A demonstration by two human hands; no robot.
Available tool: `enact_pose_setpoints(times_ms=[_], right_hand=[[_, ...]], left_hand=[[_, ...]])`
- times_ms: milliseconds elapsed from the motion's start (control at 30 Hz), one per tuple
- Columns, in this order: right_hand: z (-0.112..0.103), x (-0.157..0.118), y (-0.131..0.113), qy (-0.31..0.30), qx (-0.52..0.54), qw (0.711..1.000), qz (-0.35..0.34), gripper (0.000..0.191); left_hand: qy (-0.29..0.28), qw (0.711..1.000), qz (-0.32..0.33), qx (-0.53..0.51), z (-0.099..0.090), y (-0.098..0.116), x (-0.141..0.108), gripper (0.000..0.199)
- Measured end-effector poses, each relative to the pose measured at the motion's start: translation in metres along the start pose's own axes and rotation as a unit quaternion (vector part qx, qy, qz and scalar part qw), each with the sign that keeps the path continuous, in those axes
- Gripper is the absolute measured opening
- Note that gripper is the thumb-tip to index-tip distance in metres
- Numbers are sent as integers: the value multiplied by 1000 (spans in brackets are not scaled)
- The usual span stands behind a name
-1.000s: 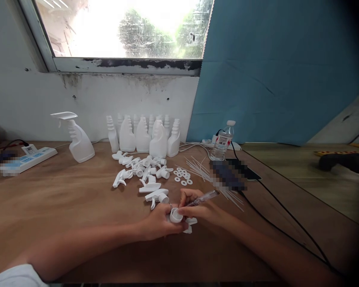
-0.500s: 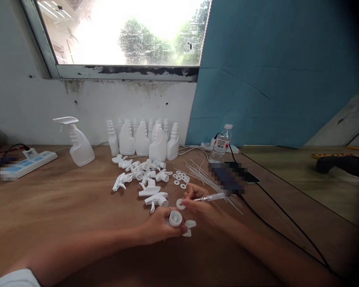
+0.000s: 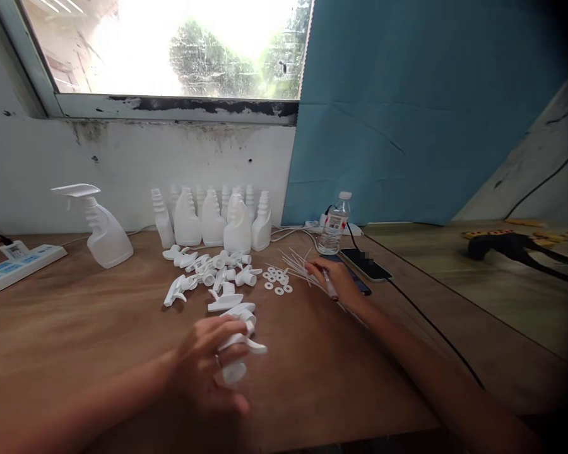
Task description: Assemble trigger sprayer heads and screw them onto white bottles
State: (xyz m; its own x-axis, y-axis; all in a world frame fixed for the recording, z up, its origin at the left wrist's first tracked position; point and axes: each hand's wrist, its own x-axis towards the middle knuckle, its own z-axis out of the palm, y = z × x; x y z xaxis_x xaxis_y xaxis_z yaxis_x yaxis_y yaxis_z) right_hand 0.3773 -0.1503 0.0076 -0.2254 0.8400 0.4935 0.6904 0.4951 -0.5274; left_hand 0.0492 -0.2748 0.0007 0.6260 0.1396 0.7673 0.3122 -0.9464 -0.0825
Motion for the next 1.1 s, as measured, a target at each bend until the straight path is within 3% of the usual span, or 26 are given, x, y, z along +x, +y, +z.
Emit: enact_pose_setpoints(times_ms=[67, 167, 300, 667, 867, 1000, 1100], right_hand=[[-3, 4, 11, 0, -14, 1000, 1, 34], [-2, 6, 22, -22, -29, 999, -4, 28], [3, 6, 24, -65, -45, 997, -14, 19], [8, 2, 25, -120, -83, 989, 17, 5], [6, 3, 25, -115, -88, 989, 26, 5], [4, 4, 25, -102, -90, 990, 24, 6], [5, 3, 26, -86, -84, 993, 14, 7]], left_hand=[[-2, 997, 6, 76, -17, -21, -15, 51], [-46, 990, -46, 125, -38, -48, -38, 31], [-69, 981, -104, 151, -53, -65, -52, 20], [-118, 983, -33, 134, -46, -65, -51, 17], [-160, 976, -49, 136, -40, -64, -54, 22], [-129, 981, -39, 139, -47, -77, -57, 32], [-34, 958, -150, 242, -67, -106, -73, 23]])
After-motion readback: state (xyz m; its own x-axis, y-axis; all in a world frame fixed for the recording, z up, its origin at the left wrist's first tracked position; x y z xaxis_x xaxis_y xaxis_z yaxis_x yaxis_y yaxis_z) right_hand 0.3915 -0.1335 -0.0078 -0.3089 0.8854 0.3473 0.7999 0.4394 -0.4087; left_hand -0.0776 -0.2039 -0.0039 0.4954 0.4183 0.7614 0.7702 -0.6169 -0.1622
